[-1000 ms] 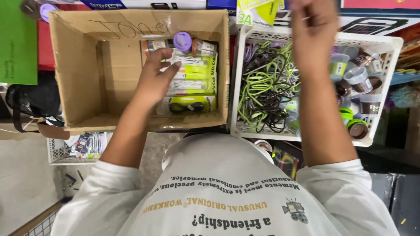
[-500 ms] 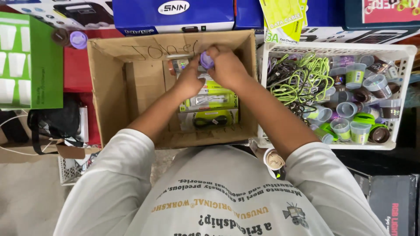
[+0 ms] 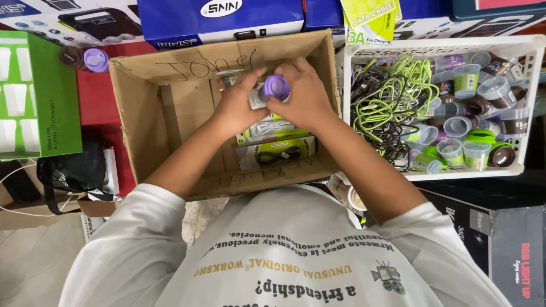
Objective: The person sorts through a white plastic basket filled with tangled cables and small containers, picking up various cables, untangling them, and placing them into a cardboard box. The person handles multiple cable types, including green, purple, white, and black cables, and also moves small plastic containers within the basket.
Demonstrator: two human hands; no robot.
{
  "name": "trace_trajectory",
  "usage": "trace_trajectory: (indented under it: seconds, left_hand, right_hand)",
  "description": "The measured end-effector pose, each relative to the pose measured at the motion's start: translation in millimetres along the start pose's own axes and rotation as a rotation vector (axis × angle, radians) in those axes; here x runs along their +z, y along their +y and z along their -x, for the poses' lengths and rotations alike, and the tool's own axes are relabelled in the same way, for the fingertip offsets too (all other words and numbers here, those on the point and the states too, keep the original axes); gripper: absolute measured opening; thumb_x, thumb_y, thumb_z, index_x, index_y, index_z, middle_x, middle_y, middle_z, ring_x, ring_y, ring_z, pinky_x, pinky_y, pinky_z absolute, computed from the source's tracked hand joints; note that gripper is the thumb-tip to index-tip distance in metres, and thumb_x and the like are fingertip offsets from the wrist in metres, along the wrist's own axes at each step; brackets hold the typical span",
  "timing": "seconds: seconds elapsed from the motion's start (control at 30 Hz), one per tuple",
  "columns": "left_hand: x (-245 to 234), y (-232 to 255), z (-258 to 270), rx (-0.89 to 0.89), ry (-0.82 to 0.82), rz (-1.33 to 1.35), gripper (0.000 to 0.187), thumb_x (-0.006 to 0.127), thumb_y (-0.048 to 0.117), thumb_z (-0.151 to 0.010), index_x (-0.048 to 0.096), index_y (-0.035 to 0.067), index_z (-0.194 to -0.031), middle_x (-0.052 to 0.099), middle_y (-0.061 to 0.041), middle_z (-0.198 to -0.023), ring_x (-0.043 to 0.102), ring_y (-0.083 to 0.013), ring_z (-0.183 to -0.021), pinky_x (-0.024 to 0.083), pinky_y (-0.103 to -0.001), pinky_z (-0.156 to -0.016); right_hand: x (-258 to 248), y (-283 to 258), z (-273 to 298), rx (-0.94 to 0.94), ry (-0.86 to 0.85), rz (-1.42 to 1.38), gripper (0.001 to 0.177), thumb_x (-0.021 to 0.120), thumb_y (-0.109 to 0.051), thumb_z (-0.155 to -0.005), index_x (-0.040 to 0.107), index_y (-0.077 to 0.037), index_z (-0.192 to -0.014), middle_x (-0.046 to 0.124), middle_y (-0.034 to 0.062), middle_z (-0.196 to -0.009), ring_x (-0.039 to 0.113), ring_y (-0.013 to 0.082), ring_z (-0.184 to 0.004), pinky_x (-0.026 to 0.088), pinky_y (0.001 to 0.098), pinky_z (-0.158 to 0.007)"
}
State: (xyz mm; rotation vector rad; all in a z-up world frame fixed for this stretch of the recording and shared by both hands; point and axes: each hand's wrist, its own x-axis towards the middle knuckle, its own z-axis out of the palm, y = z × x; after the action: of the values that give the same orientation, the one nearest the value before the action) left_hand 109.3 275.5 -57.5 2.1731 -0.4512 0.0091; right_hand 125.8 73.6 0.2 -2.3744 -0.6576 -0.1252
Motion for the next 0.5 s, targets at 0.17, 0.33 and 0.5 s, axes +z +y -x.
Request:
trace_trajectory:
  seconds: [0.17,0.33,0.5]
  left_hand:
    - [-10.0,64.9,6.0,-0.05,-0.213,0.182,0.051,0.085,0.015,-0.073,0.066,0.005,-0.119,0.071,-0.013,-0.107,0.071,-0.0244,-0.098,0.056,-0.035,-0.089]
    - [1.9,124.1,14.5,0.091,-0.43,0.521,0.036,0.085,0.019,-0.08,0.069,0.005,-0.109,0.073,-0.003,-0.095,0.068,-0.0095,-0.087,0.057,-0.028,-0.081]
    - [27.4,154.5,15.5,0.027,-0.511,0.646,0.037,0.091,0.026,-0.079,0.07,0.005,-0.101,0.074,-0.001,-0.095,0.067,-0.0071,-0.087,0.058,-0.026,-0.081]
  right_hand:
    - [-49.2,-21.3,32.8,0.077,-0.089,-0.363,0.037,0.08,-0.025,-0.084,0.062,-0.003,-0.108,0.055,0.0116,-0.107,0.061,0.0252,-0.097,0.05,0.0356,-0.085]
    - [-82.0,-32.4,61.3,-0.121,0.035,-0.527,0.019,0.071,-0.014,-0.1,0.059,-0.004,-0.09,0.053,0.0078,-0.092,0.055,0.0225,-0.087,0.043,0.0337,-0.079]
    - [-107.7,-25.7,84.3,-0.106,0.014,-0.536,0.025,0.072,-0.011,-0.09,0.05,-0.005,-0.078,0.049,0.0059,-0.082,0.05,0.0204,-0.076,0.038,0.0337,-0.069]
